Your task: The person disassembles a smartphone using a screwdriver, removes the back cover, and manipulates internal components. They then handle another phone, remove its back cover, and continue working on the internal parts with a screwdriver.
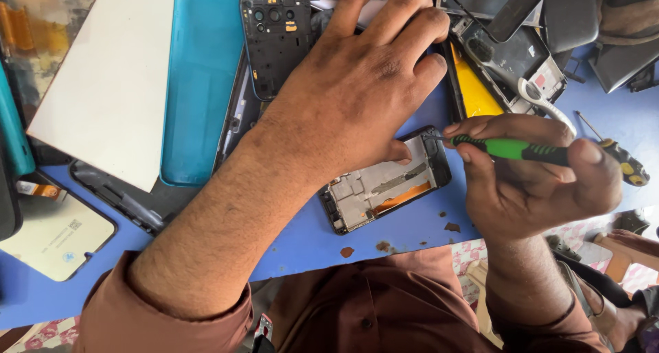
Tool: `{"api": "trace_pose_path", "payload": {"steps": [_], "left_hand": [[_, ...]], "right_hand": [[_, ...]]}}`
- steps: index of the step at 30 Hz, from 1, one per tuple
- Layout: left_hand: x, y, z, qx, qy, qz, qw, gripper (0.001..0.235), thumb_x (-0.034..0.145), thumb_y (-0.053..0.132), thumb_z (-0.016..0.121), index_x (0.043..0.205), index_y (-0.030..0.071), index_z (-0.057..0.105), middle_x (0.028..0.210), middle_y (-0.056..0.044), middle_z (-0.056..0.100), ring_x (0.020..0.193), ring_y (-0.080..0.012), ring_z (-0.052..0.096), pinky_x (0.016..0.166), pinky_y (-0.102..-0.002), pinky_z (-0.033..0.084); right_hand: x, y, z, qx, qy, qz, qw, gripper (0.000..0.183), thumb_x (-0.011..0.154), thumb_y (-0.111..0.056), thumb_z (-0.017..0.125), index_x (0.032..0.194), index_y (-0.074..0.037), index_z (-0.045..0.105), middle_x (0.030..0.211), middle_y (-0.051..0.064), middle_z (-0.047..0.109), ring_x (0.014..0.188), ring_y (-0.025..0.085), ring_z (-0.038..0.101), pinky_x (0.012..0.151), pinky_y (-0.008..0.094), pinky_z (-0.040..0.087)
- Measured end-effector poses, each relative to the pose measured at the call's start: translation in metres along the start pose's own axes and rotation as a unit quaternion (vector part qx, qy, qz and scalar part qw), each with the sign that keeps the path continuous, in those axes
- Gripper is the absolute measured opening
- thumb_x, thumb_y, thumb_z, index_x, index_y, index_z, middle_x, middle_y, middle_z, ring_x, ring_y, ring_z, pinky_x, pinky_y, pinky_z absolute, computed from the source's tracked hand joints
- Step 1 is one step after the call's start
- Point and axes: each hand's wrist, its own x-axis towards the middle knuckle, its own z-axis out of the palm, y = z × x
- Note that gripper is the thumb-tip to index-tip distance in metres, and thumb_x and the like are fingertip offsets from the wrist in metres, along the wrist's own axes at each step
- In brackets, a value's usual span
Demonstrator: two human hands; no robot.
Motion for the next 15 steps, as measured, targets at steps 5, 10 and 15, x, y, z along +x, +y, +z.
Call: {"api": "trace_pose_path", "payload": {"steps": [5,10,15], "left_hand": [[0.001,0.000,0.001,-0.012,0.001,-0.008,1.000,0.077,0.058,0.051,0.097,0.113,0.002,0.076,0.140,-0.011,0.057,0.144,-0.0288,0.039,0.126,-0.054,0.021],[0.000,0.001,0.003,0.004,0.002,-0.010,1.000,0.072,0.063,0.049,0.098,0.114,0.003,0.077,0.141,-0.010,0.058,0.145,-0.0279,0.039,0.128,-0.053,0.021],[0.000,0.001,0.007,0.019,0.002,-0.015,1.000,0.068,0.059,0.045,0.097,0.111,0.006,0.077,0.141,-0.008,0.059,0.145,-0.0265,0.039,0.126,-0.052,0.024]], "right_hand": [[0.008,-0.008,-0.002,-0.052,-0.030,-0.021,0.998,0.094,0.101,0.014,0.076,0.160,-0.028,0.015,0.112,0.025,0.062,0.091,0.030,0.074,0.080,0.036,0.065],[0.017,-0.012,0.002,-0.043,-0.033,-0.034,0.998,0.089,0.102,0.015,0.071,0.158,-0.026,0.015,0.109,0.030,0.061,0.086,0.034,0.077,0.077,0.038,0.066],[0.024,-0.010,0.000,-0.043,-0.043,-0.039,0.997,0.081,0.107,0.013,0.065,0.156,-0.023,0.012,0.098,0.026,0.071,0.081,0.036,0.078,0.076,0.039,0.068]]}}
